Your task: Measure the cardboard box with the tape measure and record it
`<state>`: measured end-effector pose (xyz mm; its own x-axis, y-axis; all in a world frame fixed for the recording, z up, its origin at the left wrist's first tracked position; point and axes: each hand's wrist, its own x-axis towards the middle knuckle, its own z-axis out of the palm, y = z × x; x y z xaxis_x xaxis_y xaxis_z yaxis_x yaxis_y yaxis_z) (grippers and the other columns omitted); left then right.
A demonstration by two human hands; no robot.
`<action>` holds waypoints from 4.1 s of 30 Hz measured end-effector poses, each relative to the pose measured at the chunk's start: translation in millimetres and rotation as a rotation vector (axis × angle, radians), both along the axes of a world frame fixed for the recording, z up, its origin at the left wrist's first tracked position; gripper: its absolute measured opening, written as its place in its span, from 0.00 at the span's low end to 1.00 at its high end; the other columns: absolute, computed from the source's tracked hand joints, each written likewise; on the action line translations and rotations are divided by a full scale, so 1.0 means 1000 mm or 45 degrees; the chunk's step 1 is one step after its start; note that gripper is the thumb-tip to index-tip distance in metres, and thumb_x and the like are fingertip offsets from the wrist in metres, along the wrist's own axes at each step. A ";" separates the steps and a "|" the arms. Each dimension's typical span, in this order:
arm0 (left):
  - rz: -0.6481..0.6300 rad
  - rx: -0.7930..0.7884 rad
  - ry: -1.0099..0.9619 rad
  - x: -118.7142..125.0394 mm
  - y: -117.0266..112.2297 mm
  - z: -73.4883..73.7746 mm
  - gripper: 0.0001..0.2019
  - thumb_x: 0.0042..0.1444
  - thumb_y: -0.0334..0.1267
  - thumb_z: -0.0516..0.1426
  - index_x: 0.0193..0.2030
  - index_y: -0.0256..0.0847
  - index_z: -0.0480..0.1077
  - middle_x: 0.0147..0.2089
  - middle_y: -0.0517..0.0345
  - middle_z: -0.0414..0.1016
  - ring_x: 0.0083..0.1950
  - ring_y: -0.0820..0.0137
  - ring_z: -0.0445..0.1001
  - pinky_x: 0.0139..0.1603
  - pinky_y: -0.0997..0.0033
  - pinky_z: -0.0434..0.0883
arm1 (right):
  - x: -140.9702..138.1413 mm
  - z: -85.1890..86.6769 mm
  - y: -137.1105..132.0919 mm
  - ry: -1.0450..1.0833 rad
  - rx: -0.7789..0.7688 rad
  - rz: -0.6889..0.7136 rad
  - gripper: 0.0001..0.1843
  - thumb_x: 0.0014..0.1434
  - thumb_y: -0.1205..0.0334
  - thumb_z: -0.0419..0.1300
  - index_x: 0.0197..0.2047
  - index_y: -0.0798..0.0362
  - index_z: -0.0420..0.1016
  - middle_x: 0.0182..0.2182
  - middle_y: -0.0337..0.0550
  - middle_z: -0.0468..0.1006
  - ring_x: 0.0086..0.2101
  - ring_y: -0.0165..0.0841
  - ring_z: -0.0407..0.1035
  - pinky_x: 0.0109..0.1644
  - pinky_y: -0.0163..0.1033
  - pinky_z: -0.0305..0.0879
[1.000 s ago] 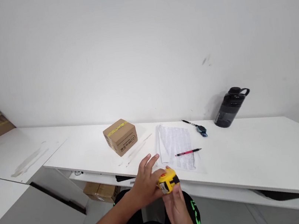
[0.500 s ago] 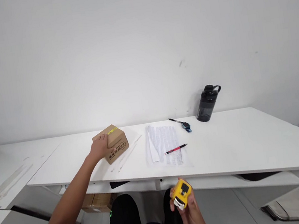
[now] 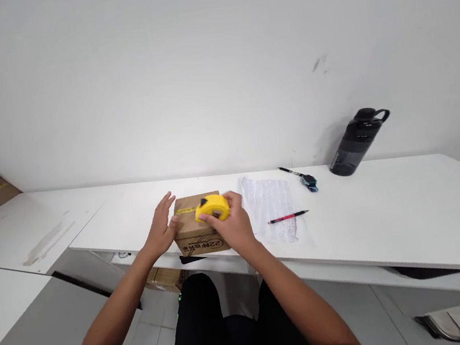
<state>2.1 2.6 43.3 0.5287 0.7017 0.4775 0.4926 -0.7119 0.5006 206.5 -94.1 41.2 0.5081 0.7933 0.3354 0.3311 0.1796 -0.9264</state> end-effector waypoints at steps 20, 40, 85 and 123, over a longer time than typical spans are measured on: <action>0.367 -0.742 -0.901 0.027 -0.033 -0.044 0.25 0.59 0.43 0.55 0.63 0.44 0.64 0.66 0.54 0.65 0.66 0.59 0.63 0.67 0.59 0.58 | 0.026 0.024 0.044 -0.911 -0.212 0.448 0.24 0.55 0.41 0.60 0.47 0.47 0.66 0.39 0.42 0.78 0.36 0.38 0.72 0.35 0.37 0.60; 0.384 -0.722 -1.023 0.040 -0.034 -0.048 0.29 0.58 0.44 0.56 0.67 0.44 0.61 0.67 0.55 0.63 0.67 0.58 0.61 0.68 0.61 0.56 | 0.035 0.036 0.039 -0.952 -0.200 0.334 0.28 0.53 0.40 0.62 0.51 0.46 0.65 0.41 0.39 0.79 0.38 0.38 0.73 0.37 0.37 0.60; 0.151 -0.815 -1.222 0.056 0.009 -0.056 0.21 0.47 0.46 0.61 0.46 0.42 0.66 0.42 0.57 0.71 0.42 0.67 0.71 0.44 0.67 0.69 | -0.015 0.024 -0.007 -1.102 -0.454 -0.197 0.22 0.65 0.48 0.50 0.59 0.45 0.65 0.42 0.48 0.74 0.32 0.37 0.71 0.31 0.37 0.55; 0.135 -0.782 -1.329 0.040 0.000 -0.067 0.23 0.49 0.49 0.61 0.48 0.41 0.63 0.43 0.57 0.69 0.44 0.66 0.71 0.46 0.66 0.69 | -0.015 0.026 0.058 -0.357 -0.094 0.023 0.33 0.54 0.42 0.61 0.60 0.47 0.65 0.47 0.46 0.77 0.44 0.41 0.73 0.47 0.44 0.67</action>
<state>41.7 2.9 -23.3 0.0149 0.9771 0.2123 -0.3069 -0.1976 0.9310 191.3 -35.6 66.8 0.3889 0.8290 0.4019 0.5737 0.1234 -0.8097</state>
